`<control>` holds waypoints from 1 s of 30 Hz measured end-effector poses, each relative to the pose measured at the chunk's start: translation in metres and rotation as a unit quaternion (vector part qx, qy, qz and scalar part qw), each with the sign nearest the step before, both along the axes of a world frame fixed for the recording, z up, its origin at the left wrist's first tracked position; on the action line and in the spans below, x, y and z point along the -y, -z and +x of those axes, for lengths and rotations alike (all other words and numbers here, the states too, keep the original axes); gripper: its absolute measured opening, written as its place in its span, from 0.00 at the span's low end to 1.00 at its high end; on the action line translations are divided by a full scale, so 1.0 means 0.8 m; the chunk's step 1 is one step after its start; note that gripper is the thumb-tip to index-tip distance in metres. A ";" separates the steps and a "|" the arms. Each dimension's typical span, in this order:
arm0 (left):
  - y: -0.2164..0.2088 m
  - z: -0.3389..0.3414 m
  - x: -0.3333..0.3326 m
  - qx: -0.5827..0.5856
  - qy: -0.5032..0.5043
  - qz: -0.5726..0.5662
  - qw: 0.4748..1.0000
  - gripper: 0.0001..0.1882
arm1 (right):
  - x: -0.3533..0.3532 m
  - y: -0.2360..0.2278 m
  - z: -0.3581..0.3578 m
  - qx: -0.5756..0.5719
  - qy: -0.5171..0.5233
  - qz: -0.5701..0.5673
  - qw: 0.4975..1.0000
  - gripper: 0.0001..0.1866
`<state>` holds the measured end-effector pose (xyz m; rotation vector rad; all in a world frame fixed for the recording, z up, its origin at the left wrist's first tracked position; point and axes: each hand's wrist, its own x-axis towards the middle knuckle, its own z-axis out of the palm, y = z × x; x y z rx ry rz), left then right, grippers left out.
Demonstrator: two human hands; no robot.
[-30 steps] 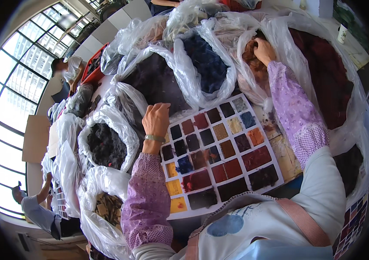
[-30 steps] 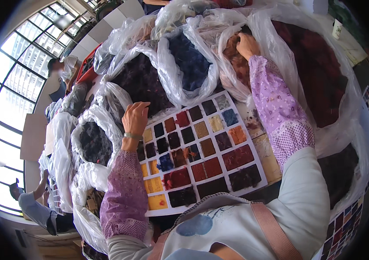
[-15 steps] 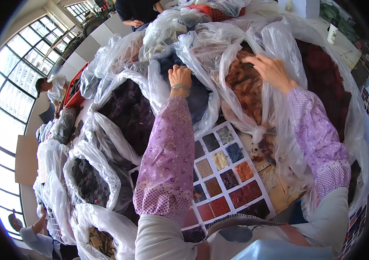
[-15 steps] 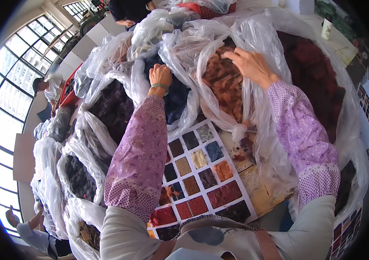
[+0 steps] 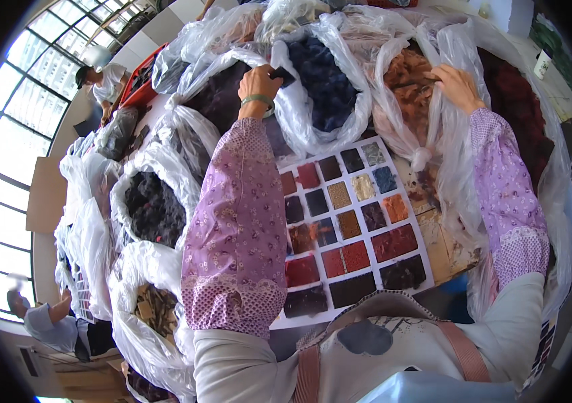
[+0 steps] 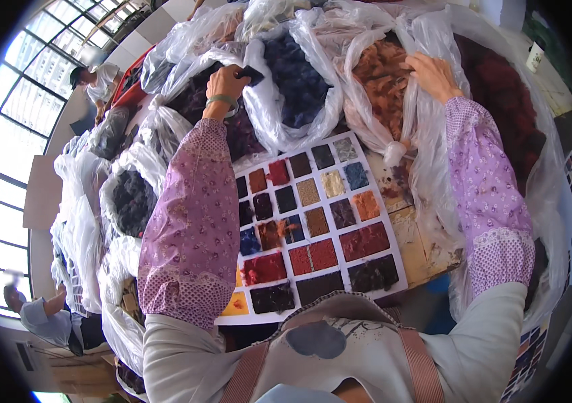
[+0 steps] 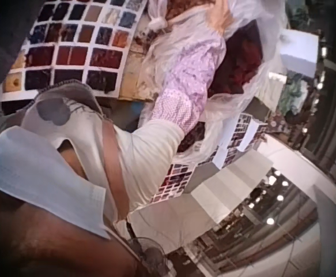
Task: Sorting various material samples from large bags into a categorized sample display tray.
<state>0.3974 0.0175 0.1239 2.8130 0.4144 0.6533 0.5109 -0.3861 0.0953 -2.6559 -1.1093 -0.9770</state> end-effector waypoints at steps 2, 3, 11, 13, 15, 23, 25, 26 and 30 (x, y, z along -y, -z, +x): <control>-0.016 -0.050 0.006 0.027 0.006 -0.041 0.999 0.17 | -0.012 -0.015 -0.041 0.019 -0.003 0.094 0.995 0.12; -0.020 -0.079 0.005 0.034 0.039 -0.035 0.998 0.18 | -0.020 -0.019 -0.063 0.027 -0.004 0.137 0.990 0.13; 0.047 -0.383 -0.056 -0.200 0.020 -0.360 0.911 0.18 | -0.189 0.046 -0.314 -0.120 -0.325 0.088 0.934 0.08; 0.085 -0.433 -0.064 -0.198 -0.011 -0.386 0.901 0.18 | -0.231 0.065 -0.368 -0.144 -0.408 0.085 0.898 0.07; 0.110 -0.453 -0.067 -0.174 -0.031 -0.380 0.908 0.17 | -0.264 0.082 -0.409 -0.127 -0.446 0.069 0.883 0.04; 0.165 -0.434 -0.033 -0.055 -0.037 -0.140 0.988 0.13 | -0.346 0.125 -0.460 -0.062 -0.429 -0.036 0.900 0.02; 0.169 -0.440 -0.034 -0.044 -0.032 -0.135 0.989 0.14 | -0.349 0.120 -0.461 -0.101 -0.421 -0.038 0.901 0.03; 0.172 -0.445 -0.034 -0.034 -0.030 -0.128 0.991 0.14 | -0.350 0.118 -0.462 -0.140 -0.414 -0.037 0.898 0.04; 0.179 -0.462 -0.014 0.052 -0.014 -0.080 0.995 0.13 | -0.336 0.118 -0.445 -0.300 -0.437 -0.023 0.847 0.04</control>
